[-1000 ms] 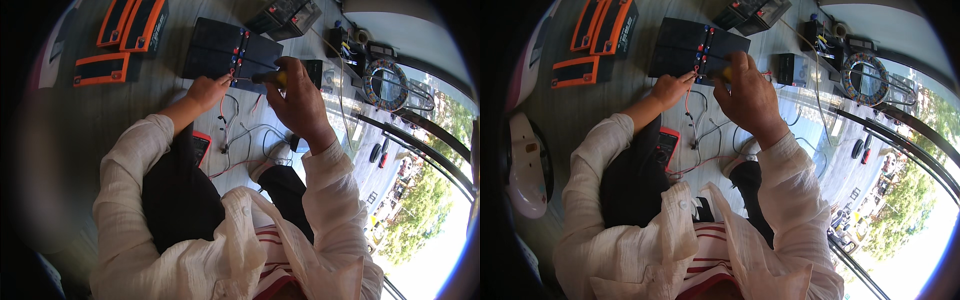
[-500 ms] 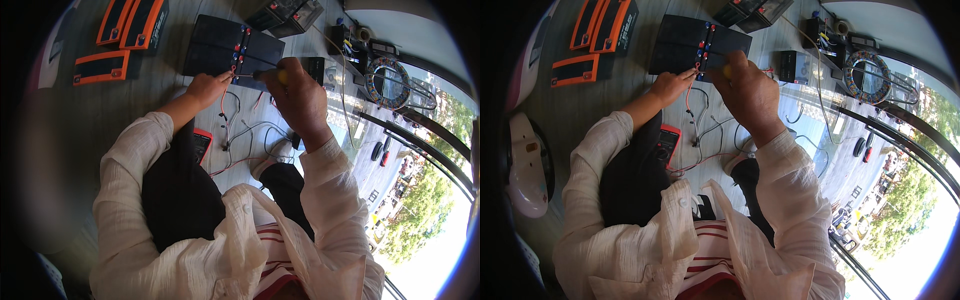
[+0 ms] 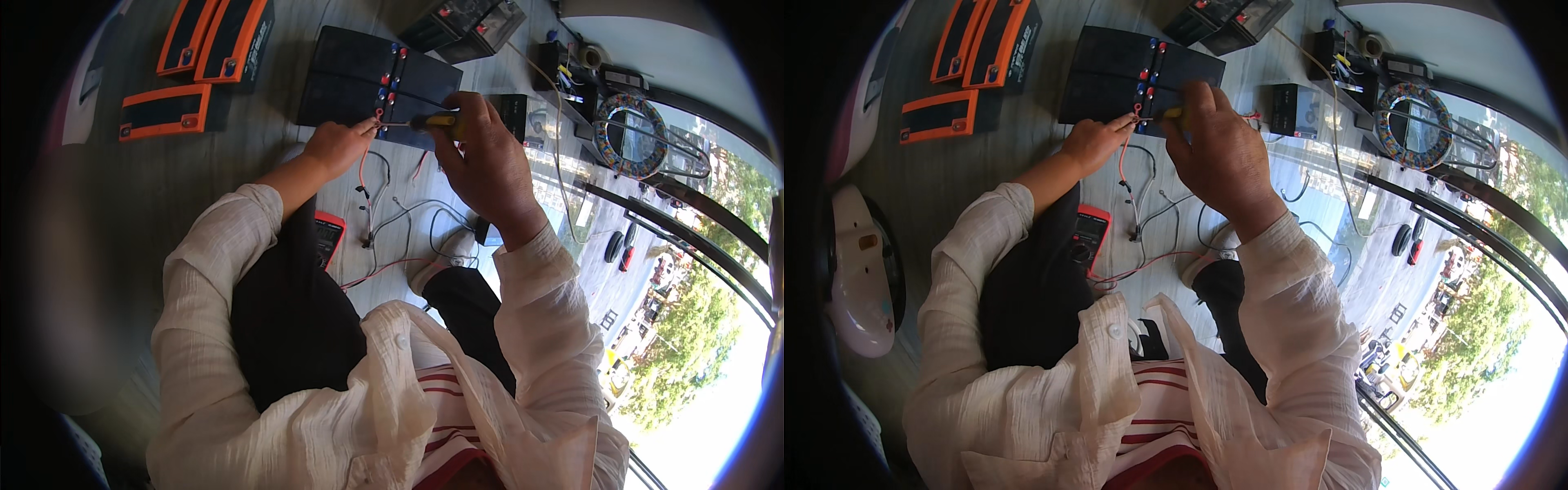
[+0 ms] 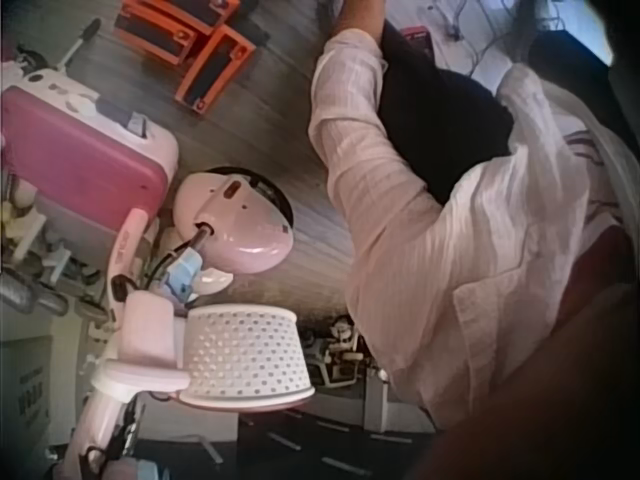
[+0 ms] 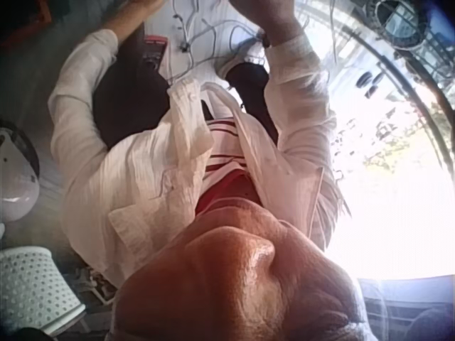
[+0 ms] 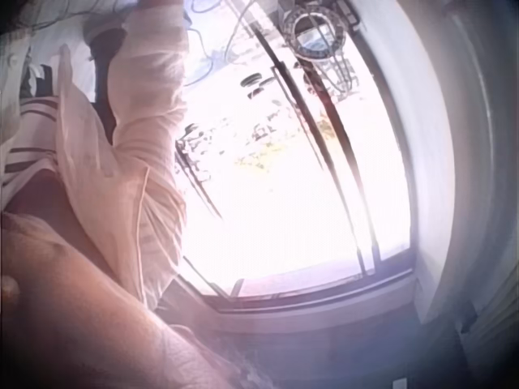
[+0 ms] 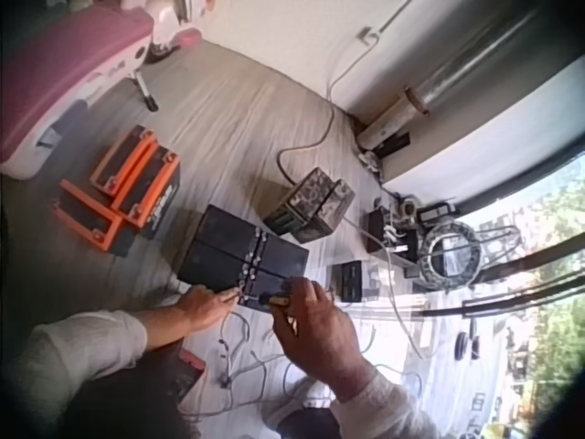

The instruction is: The person uses a screwdriver to loosen and tighten terminals on several batteries. They then connect wires to the battery terminals and use a multimeter to measure voltage.

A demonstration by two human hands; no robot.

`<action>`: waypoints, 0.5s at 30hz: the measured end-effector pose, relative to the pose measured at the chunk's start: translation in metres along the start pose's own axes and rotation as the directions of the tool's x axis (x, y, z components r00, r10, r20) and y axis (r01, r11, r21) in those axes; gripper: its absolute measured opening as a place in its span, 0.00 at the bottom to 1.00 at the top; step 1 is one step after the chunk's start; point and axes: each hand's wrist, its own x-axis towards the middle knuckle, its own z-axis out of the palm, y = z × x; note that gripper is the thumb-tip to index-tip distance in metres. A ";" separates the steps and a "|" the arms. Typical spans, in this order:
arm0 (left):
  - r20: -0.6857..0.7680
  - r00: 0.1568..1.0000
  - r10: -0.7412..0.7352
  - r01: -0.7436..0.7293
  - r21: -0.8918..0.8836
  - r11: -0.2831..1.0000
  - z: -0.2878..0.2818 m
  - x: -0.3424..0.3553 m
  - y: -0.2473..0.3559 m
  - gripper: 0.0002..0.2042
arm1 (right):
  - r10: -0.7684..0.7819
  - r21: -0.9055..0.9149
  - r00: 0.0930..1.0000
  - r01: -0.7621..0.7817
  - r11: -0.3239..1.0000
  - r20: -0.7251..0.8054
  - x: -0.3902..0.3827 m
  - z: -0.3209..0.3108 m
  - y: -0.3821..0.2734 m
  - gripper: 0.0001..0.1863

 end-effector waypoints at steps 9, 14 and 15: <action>-0.014 1.000 0.005 -0.006 -0.009 1.000 0.000 0.000 0.000 0.16 | -0.006 0.021 1.000 0.007 1.000 -0.026 0.001 0.002 0.005 0.23; -0.016 1.000 -0.001 0.001 0.002 1.000 0.001 -0.002 0.000 0.16 | 0.070 -0.200 0.997 -0.059 0.978 0.046 0.003 -0.007 -0.004 0.23; -0.017 1.000 0.001 -0.001 0.005 1.000 0.000 -0.002 0.000 0.16 | 0.107 -0.223 0.993 -0.094 0.970 0.049 0.005 -0.008 -0.004 0.22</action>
